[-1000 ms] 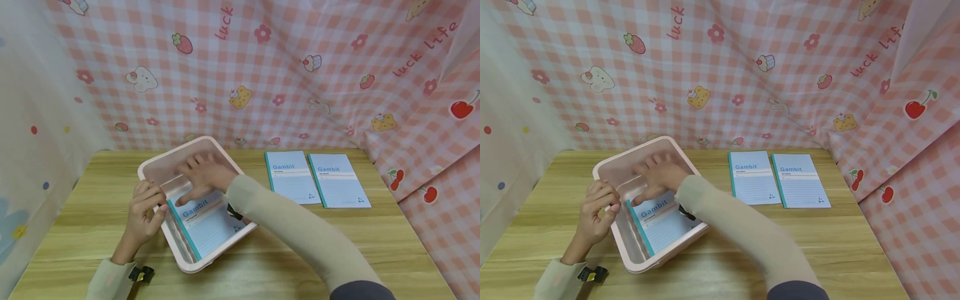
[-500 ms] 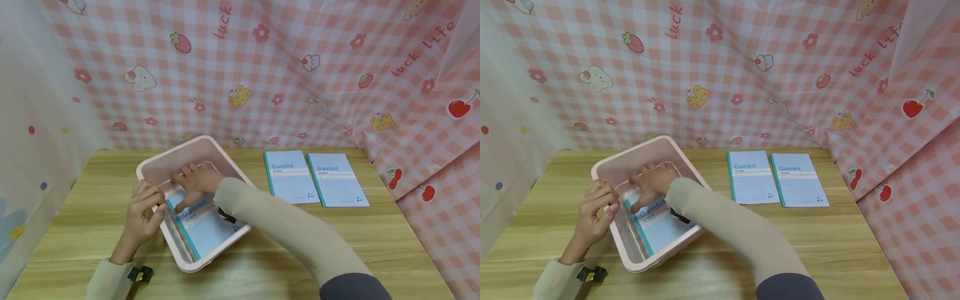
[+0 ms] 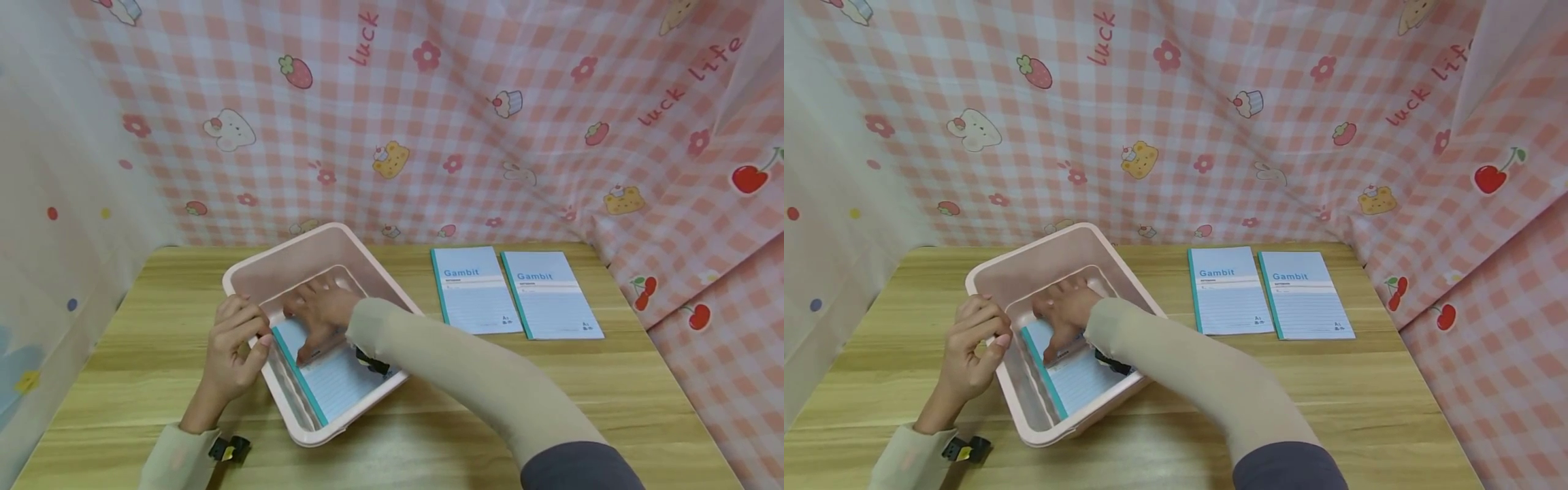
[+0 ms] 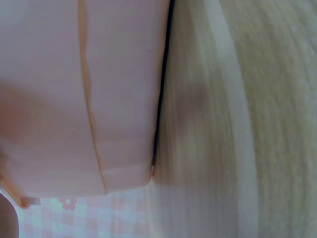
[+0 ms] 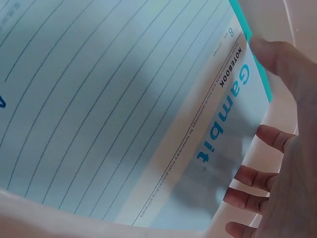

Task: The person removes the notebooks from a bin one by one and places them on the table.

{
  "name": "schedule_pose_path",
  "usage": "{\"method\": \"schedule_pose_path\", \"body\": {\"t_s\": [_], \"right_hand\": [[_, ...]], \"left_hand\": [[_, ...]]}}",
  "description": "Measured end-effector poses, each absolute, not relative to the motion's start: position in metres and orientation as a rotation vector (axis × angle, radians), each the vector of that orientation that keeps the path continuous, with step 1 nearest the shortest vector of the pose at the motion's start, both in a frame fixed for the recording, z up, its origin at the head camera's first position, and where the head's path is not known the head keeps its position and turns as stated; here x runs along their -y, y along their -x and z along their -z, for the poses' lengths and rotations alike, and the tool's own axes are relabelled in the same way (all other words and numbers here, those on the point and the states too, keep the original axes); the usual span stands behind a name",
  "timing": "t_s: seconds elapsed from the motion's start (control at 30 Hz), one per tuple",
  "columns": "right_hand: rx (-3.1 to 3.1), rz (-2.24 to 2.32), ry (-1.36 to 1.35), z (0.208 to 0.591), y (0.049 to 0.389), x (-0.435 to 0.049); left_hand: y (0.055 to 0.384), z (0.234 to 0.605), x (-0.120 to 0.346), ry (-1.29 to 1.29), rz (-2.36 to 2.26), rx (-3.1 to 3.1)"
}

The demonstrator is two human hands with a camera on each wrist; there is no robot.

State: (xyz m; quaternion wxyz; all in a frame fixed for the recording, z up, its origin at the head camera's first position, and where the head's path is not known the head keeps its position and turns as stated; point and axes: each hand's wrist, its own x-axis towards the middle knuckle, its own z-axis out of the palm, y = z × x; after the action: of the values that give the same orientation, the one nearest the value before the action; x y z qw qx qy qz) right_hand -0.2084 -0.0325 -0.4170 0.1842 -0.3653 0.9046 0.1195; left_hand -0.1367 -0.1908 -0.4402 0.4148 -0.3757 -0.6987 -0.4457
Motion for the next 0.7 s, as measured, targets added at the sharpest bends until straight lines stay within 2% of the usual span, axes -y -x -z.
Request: {"method": "schedule_pose_path", "body": {"t_s": [0.7], "right_hand": [[-2.548,-0.322,1.118,0.4146,0.2162,0.0392]], "left_hand": [[0.1365,0.4400,0.1909,0.948,1.109,1.771]]}}
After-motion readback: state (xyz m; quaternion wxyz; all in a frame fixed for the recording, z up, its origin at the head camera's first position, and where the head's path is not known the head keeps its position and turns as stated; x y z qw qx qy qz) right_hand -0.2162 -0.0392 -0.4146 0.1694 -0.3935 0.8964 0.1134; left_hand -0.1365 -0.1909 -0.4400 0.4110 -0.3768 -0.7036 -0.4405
